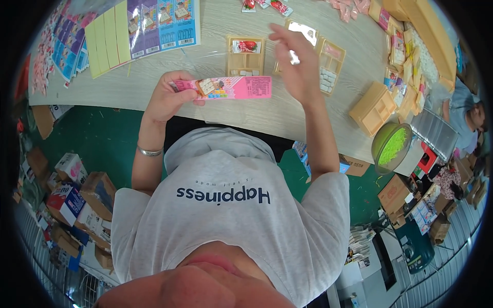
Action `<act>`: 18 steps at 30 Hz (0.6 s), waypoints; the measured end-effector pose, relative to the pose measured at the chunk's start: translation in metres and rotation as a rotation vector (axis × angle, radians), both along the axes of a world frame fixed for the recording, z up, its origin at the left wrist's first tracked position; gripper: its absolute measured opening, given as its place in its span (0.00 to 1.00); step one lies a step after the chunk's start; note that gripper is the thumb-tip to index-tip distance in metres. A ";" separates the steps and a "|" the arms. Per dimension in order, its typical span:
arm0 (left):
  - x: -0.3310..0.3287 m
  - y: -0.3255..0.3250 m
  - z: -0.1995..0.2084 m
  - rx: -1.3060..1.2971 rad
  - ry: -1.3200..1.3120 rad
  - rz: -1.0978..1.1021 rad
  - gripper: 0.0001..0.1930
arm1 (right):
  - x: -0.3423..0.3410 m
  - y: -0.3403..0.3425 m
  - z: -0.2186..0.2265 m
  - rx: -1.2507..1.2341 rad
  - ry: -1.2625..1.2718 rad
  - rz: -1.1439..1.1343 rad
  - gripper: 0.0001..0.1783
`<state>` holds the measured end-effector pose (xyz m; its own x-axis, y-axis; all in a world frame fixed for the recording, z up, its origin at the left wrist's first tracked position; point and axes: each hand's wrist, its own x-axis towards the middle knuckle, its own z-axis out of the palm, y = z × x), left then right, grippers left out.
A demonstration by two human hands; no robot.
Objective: Manually packaging small white items into plastic trays and sealing them with decorative stickers.
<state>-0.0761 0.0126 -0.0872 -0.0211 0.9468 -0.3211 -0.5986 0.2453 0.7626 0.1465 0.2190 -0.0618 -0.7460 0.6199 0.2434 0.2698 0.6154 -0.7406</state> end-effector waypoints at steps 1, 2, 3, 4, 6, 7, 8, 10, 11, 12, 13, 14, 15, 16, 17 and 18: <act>0.002 0.004 0.002 -0.009 0.013 -0.023 0.08 | 0.014 -0.001 0.006 -0.437 0.118 -0.039 0.16; 0.005 0.009 0.002 -0.014 0.015 -0.019 0.08 | 0.023 -0.006 0.011 -0.876 0.235 -0.077 0.16; 0.011 0.018 0.002 -0.085 0.054 -0.029 0.09 | 0.029 -0.014 0.016 -0.875 0.235 -0.082 0.16; 0.015 0.025 0.001 -0.156 0.094 -0.038 0.10 | 0.034 -0.023 0.020 -0.947 0.114 -0.111 0.14; 0.025 0.038 0.002 -0.222 0.104 -0.021 0.11 | 0.039 -0.029 0.014 -1.016 -0.007 -0.146 0.13; 0.029 0.043 0.002 -0.286 0.117 -0.002 0.13 | 0.038 -0.029 0.004 -0.965 -0.016 -0.214 0.11; 0.031 0.047 0.000 -0.287 0.118 -0.009 0.13 | 0.037 -0.027 -0.004 -0.914 -0.026 -0.281 0.11; 0.033 0.054 -0.006 -0.301 0.273 0.075 0.16 | 0.029 -0.021 -0.013 -0.845 -0.063 -0.327 0.11; 0.034 0.058 -0.007 -0.302 0.276 0.070 0.16 | 0.026 -0.021 -0.015 -0.775 -0.104 -0.368 0.11; 0.034 0.062 -0.007 -0.345 0.378 0.072 0.16 | 0.022 -0.021 -0.015 -0.778 -0.102 -0.369 0.11; 0.035 0.065 -0.007 -0.386 0.480 0.073 0.17 | 0.017 -0.021 -0.012 -0.676 -0.170 -0.389 0.12; 0.036 0.066 -0.009 -0.388 0.483 0.071 0.17 | 0.013 -0.022 -0.011 -0.573 -0.237 -0.407 0.12; 0.038 0.067 -0.011 -0.404 0.518 0.066 0.17 | 0.012 -0.023 -0.013 -0.575 -0.236 -0.409 0.12; 0.040 0.067 -0.013 -0.419 0.553 0.060 0.17 | 0.011 -0.024 -0.016 -0.475 -0.252 -0.420 0.13; 0.041 0.066 -0.015 -0.421 0.554 0.056 0.17 | 0.011 -0.026 -0.018 -0.375 -0.267 -0.431 0.13; 0.042 0.065 -0.016 -0.406 0.616 0.062 0.17 | 0.010 -0.028 -0.018 -0.379 -0.267 -0.434 0.13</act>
<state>-0.0343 0.0780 -0.1036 -0.3602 0.7473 -0.5584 -0.1139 0.5589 0.8214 0.1561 0.1910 -0.0801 -0.4122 0.8861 -0.2121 0.6414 0.1169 -0.7583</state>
